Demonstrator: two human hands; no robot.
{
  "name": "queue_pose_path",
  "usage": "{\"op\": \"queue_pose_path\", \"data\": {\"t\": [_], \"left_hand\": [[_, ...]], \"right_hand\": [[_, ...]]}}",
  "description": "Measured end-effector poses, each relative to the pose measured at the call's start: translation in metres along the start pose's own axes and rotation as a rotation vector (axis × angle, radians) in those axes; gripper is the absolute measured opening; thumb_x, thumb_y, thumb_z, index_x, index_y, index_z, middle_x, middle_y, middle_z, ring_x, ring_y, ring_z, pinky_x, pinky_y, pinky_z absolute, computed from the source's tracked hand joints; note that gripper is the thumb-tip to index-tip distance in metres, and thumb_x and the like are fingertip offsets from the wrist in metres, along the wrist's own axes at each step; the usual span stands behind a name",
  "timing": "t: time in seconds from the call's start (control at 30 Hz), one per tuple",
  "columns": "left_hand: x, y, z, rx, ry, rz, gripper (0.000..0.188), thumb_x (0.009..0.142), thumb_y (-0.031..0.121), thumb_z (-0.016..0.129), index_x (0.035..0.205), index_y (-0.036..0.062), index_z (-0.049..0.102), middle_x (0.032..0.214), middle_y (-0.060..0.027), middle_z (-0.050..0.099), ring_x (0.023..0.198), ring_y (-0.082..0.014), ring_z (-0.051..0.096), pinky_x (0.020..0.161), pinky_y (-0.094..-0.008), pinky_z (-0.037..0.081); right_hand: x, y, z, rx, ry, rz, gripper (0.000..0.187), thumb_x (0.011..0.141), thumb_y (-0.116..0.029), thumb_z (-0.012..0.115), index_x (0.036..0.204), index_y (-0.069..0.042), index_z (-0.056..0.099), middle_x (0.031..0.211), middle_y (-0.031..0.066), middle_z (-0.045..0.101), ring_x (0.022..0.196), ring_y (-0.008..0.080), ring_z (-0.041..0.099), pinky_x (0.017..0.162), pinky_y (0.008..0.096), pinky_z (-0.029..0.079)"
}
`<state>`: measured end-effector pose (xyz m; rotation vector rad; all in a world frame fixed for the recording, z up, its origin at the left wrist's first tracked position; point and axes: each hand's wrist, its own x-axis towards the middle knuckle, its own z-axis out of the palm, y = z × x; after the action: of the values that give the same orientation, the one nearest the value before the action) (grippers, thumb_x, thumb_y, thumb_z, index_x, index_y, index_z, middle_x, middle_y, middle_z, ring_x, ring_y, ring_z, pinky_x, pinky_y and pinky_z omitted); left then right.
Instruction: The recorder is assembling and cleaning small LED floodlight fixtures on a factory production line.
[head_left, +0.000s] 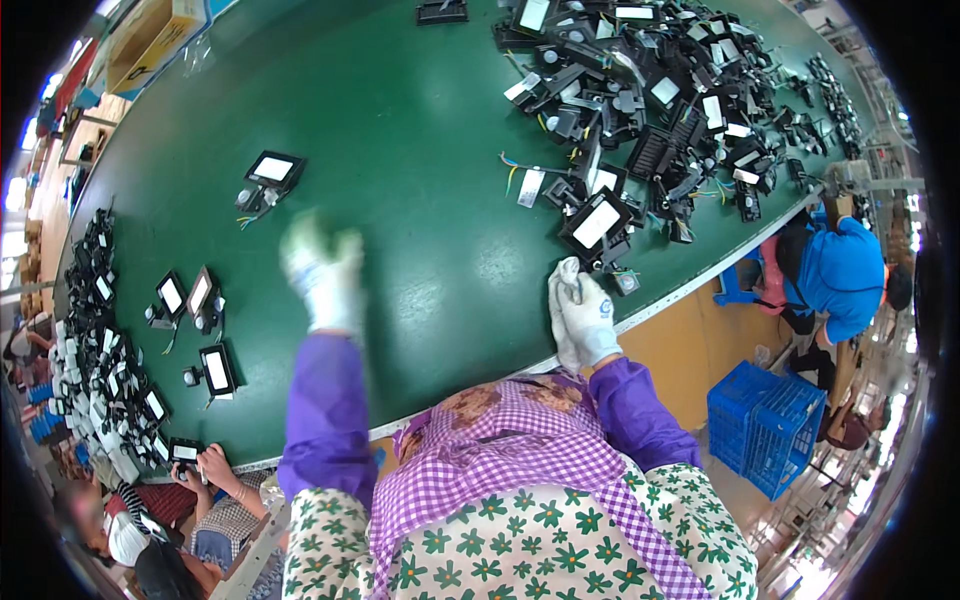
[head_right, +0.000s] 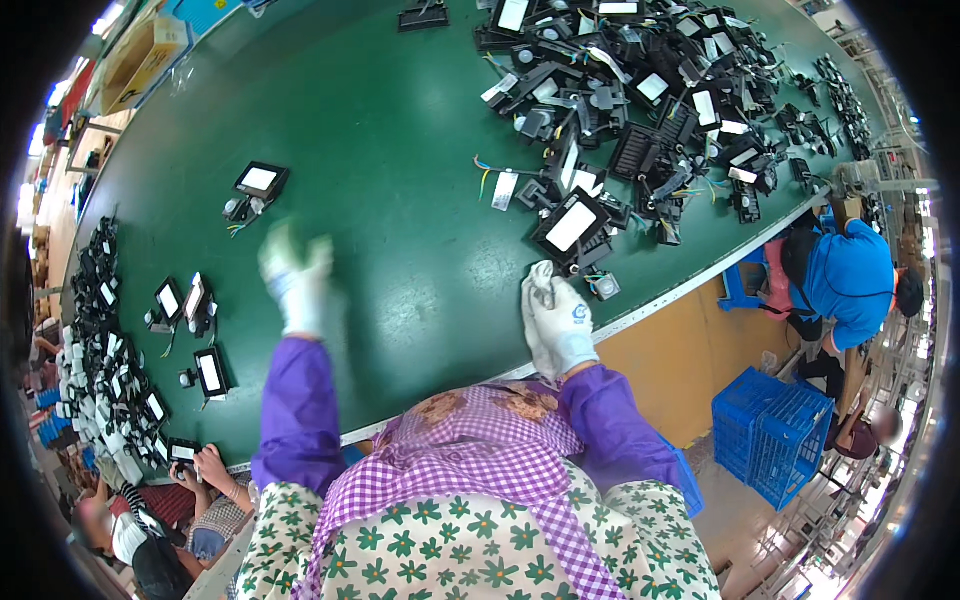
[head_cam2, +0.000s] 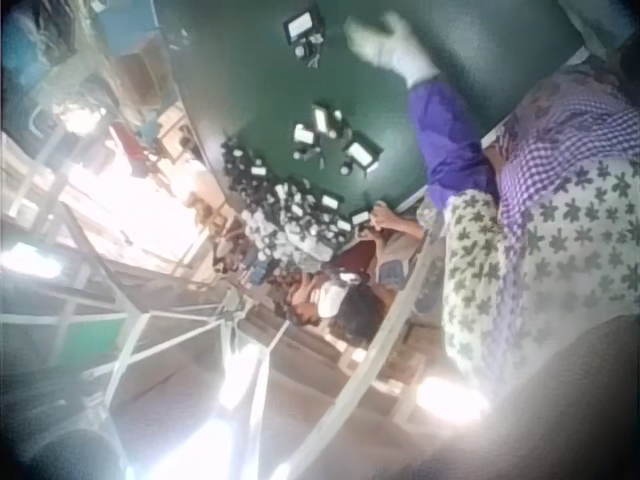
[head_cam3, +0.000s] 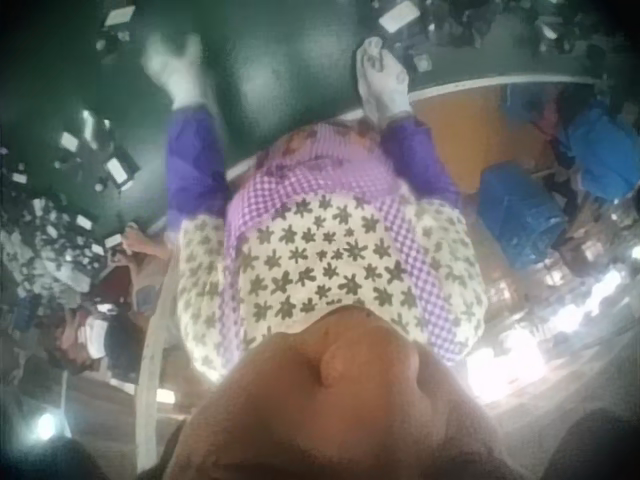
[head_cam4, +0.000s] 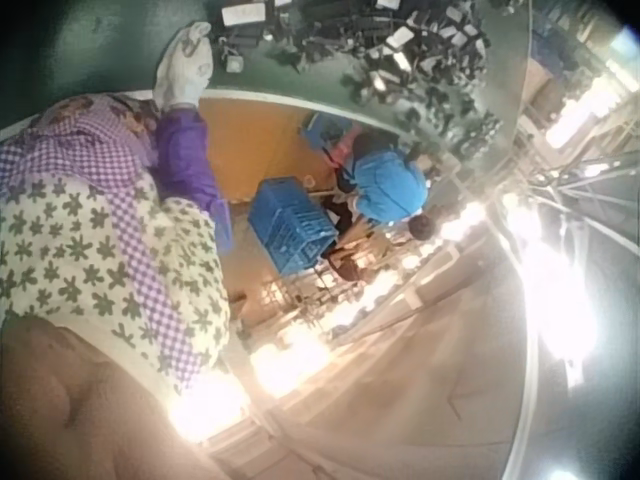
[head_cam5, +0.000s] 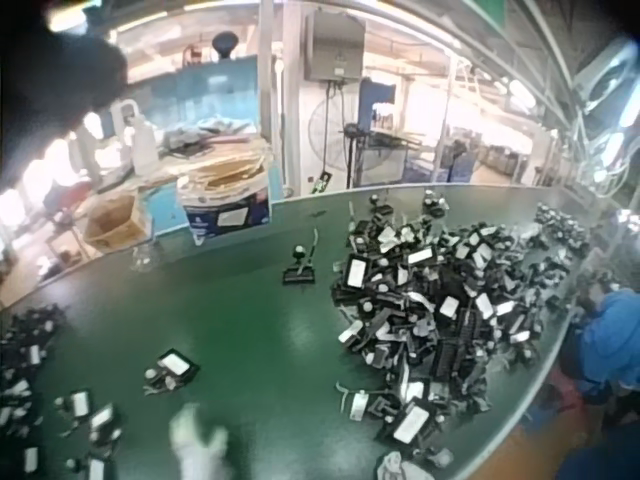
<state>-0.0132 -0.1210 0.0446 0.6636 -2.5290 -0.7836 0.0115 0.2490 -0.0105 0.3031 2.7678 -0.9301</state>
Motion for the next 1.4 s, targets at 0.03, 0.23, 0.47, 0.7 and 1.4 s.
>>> {"op": "queue_pose_path", "data": {"t": [0.03, 0.23, 0.47, 0.7, 1.4], "left_hand": [[-0.005, 0.005, 0.045, -0.273, -0.272, 0.065, 0.058, 0.080, 0.019, 0.075, 0.135, 0.0098, 0.057, 0.122, -0.0160, 0.060, 0.106, -0.0309, 0.060, 0.093, -0.0424, 0.050], [-0.040, 0.145, 0.185, -0.401, -0.685, 0.385, 0.060, 0.078, 0.017, 0.073, 0.133, 0.0057, 0.052, 0.124, -0.0193, 0.060, 0.118, -0.0349, 0.057, 0.100, -0.0401, 0.047], [-0.045, 0.165, 0.167, -0.520, -0.706, 0.342, 0.060, 0.069, 0.014, 0.080, 0.124, 0.0057, 0.057, 0.113, -0.0139, 0.064, 0.104, -0.0313, 0.061, 0.093, -0.0390, 0.048], [-0.097, 0.064, 0.106, -0.283, -0.637, 0.258, 0.053, 0.072, 0.013, 0.079, 0.120, 0.0049, 0.058, 0.106, -0.0150, 0.066, 0.101, -0.0330, 0.064, 0.088, -0.0420, 0.053], [-0.092, 0.011, 0.068, -1.235, -1.150, -0.558, 0.033, 0.097, 0.017, 0.063, 0.128, 0.0077, 0.059, 0.107, 0.0026, 0.064, 0.080, -0.0053, 0.055, 0.072, -0.0234, 0.049]], "right_hand": [[-0.004, -0.009, -0.002, 0.001, -0.081, 0.028, 0.026, 0.088, -0.029, 0.062, 0.101, -0.006, 0.062, 0.100, 0.0189, 0.066, 0.097, 0.0373, 0.065, 0.083, 0.0437, 0.051], [-0.025, -0.008, -0.001, 0.043, -0.129, -0.041, 0.024, 0.089, -0.025, 0.062, 0.102, -0.005, 0.063, 0.098, 0.0212, 0.067, 0.092, 0.0412, 0.064, 0.078, 0.0447, 0.051], [-0.030, -0.001, -0.015, 0.145, -0.107, 0.061, 0.027, 0.089, -0.029, 0.062, 0.101, -0.005, 0.062, 0.100, 0.0195, 0.067, 0.093, 0.0403, 0.064, 0.080, 0.0446, 0.050], [-0.031, 0.015, -0.010, 0.214, -0.054, 0.060, 0.024, 0.089, -0.027, 0.063, 0.097, -0.005, 0.063, 0.092, 0.0222, 0.066, 0.089, 0.0424, 0.063, 0.076, 0.0456, 0.050], [0.010, -0.080, 0.032, 0.142, -0.183, -0.115, 0.032, 0.093, -0.031, 0.057, 0.108, -0.004, 0.062, 0.103, 0.0224, 0.066, 0.099, 0.0413, 0.062, 0.083, 0.0458, 0.049]]}}
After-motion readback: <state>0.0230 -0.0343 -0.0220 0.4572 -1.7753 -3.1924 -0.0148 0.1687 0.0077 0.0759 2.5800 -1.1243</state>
